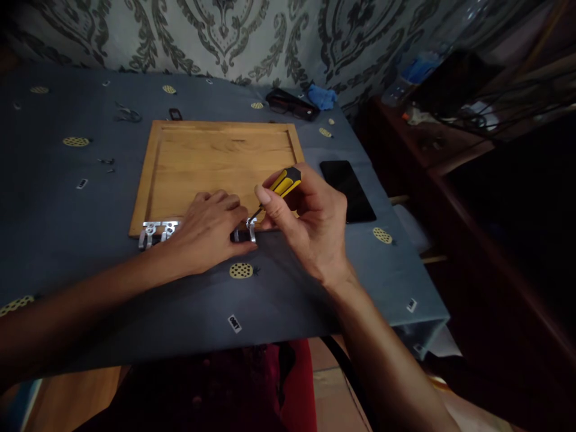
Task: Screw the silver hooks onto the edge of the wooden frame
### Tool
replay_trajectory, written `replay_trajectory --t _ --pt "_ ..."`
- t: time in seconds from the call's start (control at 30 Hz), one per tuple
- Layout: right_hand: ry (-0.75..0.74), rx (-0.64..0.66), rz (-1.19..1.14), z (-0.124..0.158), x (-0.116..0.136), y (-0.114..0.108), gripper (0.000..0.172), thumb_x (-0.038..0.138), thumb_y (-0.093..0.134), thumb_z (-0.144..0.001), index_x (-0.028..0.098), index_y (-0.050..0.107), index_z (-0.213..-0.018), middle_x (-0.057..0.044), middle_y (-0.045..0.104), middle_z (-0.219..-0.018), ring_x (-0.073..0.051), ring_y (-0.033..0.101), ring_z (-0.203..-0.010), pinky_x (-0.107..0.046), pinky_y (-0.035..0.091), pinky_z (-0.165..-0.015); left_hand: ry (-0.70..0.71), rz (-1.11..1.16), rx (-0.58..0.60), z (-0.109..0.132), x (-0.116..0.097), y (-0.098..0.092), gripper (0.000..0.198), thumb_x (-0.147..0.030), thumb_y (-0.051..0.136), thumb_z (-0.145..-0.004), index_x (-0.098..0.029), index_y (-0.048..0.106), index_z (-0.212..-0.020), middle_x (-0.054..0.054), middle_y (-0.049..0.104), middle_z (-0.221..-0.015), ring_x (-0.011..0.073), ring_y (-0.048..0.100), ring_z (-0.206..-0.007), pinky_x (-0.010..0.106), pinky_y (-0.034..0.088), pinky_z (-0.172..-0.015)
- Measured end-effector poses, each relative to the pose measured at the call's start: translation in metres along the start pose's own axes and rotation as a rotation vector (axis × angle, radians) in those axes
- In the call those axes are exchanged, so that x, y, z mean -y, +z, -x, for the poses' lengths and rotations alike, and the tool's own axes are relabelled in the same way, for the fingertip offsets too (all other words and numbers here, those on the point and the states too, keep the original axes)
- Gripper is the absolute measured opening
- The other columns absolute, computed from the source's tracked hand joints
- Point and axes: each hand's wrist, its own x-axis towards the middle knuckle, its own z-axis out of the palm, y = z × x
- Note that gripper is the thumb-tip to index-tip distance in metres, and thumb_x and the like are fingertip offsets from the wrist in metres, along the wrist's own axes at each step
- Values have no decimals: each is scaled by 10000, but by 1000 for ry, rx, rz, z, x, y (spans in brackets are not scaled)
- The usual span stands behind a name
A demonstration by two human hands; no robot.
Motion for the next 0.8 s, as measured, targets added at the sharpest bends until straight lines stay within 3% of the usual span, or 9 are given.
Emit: replay_trajectory --t 0.2,0.4,0.67,0.8 --pt "56 134 -69 0 1 -11 175 373 781 -869 282 766 -1018 19 759 -880 -131 718 -576 -286 637 -567 -16 -5 34 -1 -2 -4 388 -492 702 -906 -154 705 -1097 117 674 -1129 327 557 -1160 459 412 -956" --pt "27 12 4 3 -5 -4 139 352 843 -804 268 759 -875 48 708 -763 -102 661 -508 -236 567 -475 -20 -5 39 -1 -3 -3 423 -496 689 -914 -145 700 -1150 123 666 -1143 335 547 -1178 468 400 -970" --pt "-32 -204 296 11 -7 13 304 439 844 -784 244 616 -736 34 632 -669 -130 599 -497 -280 434 -429 -14 -1 14 0 -1 -1 396 -489 689 -915 -160 699 -1136 127 677 -1134 327 551 -1158 461 404 -950" --pt "-27 -190 282 10 -8 16 334 458 831 -795 254 576 -720 40 600 -631 -140 587 -502 -297 451 -452 -10 -1 28 0 -1 -2 403 -491 680 -918 -152 695 -1136 129 671 -1130 330 552 -1162 460 399 -949"
